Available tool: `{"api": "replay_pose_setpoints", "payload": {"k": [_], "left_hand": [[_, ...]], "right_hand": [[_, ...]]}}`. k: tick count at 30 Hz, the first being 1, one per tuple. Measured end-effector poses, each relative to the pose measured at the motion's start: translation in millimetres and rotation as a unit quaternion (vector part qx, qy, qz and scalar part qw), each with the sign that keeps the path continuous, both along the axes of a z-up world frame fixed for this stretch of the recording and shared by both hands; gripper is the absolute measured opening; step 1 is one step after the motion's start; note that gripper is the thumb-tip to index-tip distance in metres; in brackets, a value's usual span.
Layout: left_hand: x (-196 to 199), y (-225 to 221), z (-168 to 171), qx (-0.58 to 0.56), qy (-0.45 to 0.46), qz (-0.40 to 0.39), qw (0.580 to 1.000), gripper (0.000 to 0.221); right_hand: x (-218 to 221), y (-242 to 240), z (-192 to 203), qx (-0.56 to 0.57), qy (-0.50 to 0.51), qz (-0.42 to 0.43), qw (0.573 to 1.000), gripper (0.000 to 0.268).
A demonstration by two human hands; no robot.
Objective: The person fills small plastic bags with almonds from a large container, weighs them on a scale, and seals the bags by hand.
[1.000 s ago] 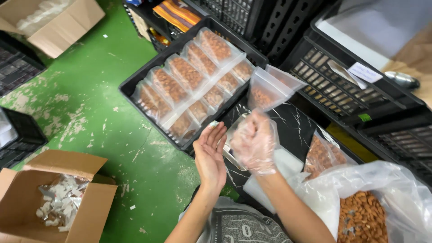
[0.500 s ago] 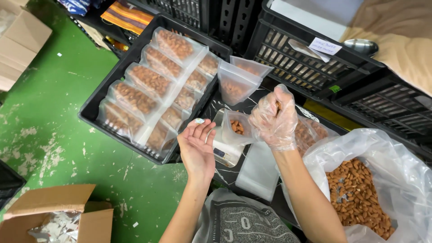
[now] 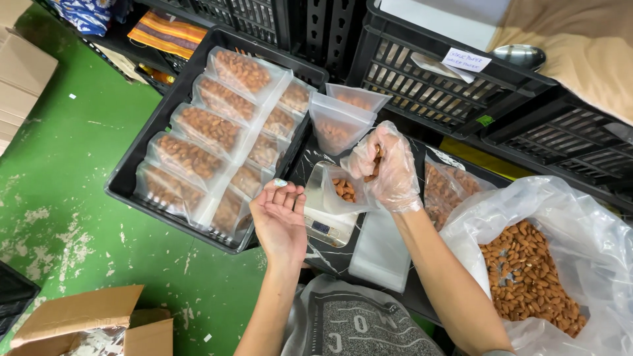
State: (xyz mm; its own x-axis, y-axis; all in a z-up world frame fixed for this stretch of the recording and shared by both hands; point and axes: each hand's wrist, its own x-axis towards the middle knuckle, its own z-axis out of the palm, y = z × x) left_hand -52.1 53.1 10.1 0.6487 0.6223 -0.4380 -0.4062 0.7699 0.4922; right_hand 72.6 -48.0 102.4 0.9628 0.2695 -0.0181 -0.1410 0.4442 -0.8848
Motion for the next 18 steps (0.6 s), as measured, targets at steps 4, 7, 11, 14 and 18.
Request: {"api": "replay_pose_setpoints", "payload": {"k": [4, 7, 11, 14, 18], "left_hand": [[-1, 4, 1, -0.004, -0.006, -0.001, 1.000, 0.031], [-1, 4, -2, -0.008, -0.008, -0.003, 1.000, 0.031], [-4, 6, 0, -0.005, -0.010, -0.006, 1.000, 0.030], [-5, 7, 1, -0.006, -0.010, -0.004, 1.000, 0.029], [-5, 7, 1, -0.010, -0.011, -0.004, 1.000, 0.029]], "right_hand": [[6, -2, -14, 0.087, 0.039, -0.020, 0.995, 0.040], [1, -3, -7, 0.100, 0.040, -0.003, 0.994, 0.041], [3, -6, -7, 0.092, 0.050, 0.017, 0.994, 0.045], [2, -3, -7, 0.088, 0.033, 0.015, 0.995, 0.045], [-2, 0, -8, 0.098, 0.023, 0.007, 0.995, 0.045]]}}
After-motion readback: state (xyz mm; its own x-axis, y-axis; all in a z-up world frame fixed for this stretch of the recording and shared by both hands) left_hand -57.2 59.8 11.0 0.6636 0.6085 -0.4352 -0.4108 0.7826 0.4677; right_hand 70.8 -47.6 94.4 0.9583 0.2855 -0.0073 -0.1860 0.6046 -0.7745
